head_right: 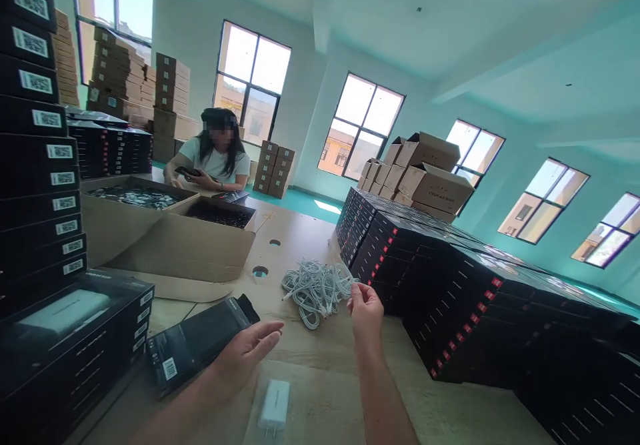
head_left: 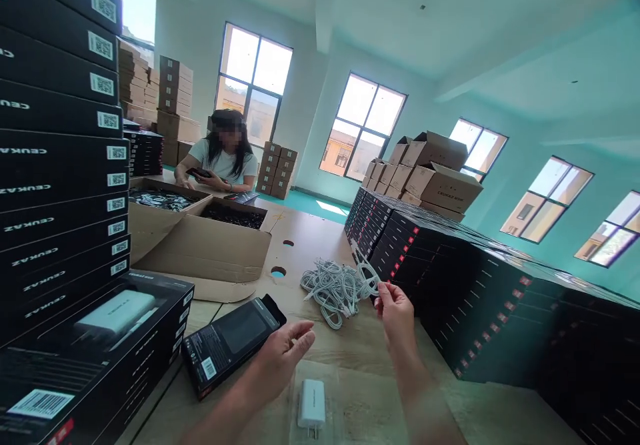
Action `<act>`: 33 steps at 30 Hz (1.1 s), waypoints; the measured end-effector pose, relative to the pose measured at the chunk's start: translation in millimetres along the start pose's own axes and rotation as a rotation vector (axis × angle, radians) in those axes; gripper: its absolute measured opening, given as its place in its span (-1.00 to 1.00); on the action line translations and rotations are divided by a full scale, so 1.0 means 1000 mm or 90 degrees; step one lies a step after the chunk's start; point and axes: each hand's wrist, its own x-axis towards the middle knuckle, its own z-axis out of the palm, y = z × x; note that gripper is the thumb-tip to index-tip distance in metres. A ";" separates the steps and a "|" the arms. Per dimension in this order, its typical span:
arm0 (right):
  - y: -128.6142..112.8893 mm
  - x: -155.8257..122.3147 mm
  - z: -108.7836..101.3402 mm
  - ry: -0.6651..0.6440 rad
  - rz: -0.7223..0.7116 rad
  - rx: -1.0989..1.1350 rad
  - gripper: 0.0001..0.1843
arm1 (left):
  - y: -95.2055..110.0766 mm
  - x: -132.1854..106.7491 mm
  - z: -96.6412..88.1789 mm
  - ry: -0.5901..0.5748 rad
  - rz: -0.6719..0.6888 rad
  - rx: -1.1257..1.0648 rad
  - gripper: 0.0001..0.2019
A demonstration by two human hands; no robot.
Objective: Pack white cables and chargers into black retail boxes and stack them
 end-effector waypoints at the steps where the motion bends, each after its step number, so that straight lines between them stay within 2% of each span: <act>1: -0.003 -0.021 0.005 -0.028 0.013 0.016 -0.43 | 0.001 0.001 0.002 0.002 0.000 -0.056 -0.40; 2: -0.005 -0.044 0.011 -0.065 0.030 0.034 -0.45 | 0.003 0.001 0.004 0.002 0.001 -0.108 -0.36; 3: -0.007 -0.065 0.016 -0.140 0.052 0.064 -0.48 | 0.005 0.001 0.006 0.006 0.000 -0.154 -0.35; 5: -0.009 -0.101 0.025 -0.254 0.048 0.069 -0.54 | 0.011 0.001 0.007 0.020 -0.008 -0.215 -0.39; 7: -0.012 -0.119 0.028 -0.280 0.030 0.047 -0.54 | 0.018 -0.001 0.007 0.028 -0.032 -0.225 -0.46; 10: -0.013 -0.119 0.024 -0.245 0.037 0.071 -0.55 | 0.027 -0.006 0.011 -0.014 -0.072 -0.159 -0.50; 14: -0.011 -0.109 0.017 -0.292 0.071 0.195 -0.61 | 0.032 -0.012 0.020 -0.113 -0.090 -0.089 -0.54; 17: -0.010 -0.105 0.014 -0.269 0.141 0.278 -0.63 | 0.034 -0.012 0.020 -0.130 -0.124 -0.168 -0.58; 19: -0.011 -0.104 0.012 -0.238 0.182 0.317 -0.62 | 0.035 -0.012 0.017 -0.144 -0.177 -0.245 -0.58; 23: -0.013 -0.101 0.008 -0.213 0.212 0.376 -0.62 | 0.039 -0.014 0.011 -0.218 -0.276 -0.345 -0.56; 26: -0.011 -0.099 0.006 -0.207 0.214 0.372 -0.60 | 0.041 -0.016 0.012 -0.230 -0.284 -0.369 -0.51; 28: -0.009 -0.099 0.003 -0.188 0.166 0.302 -0.63 | 0.041 -0.015 0.015 -0.189 -0.263 -0.343 -0.46; 29: -0.008 -0.100 0.002 -0.174 0.110 0.236 -0.66 | 0.040 -0.014 0.016 -0.164 -0.246 -0.303 -0.44; 33: -0.017 -0.116 0.000 -0.138 -0.193 -0.034 -0.77 | 0.037 -0.009 0.019 -0.063 -0.108 0.034 -0.35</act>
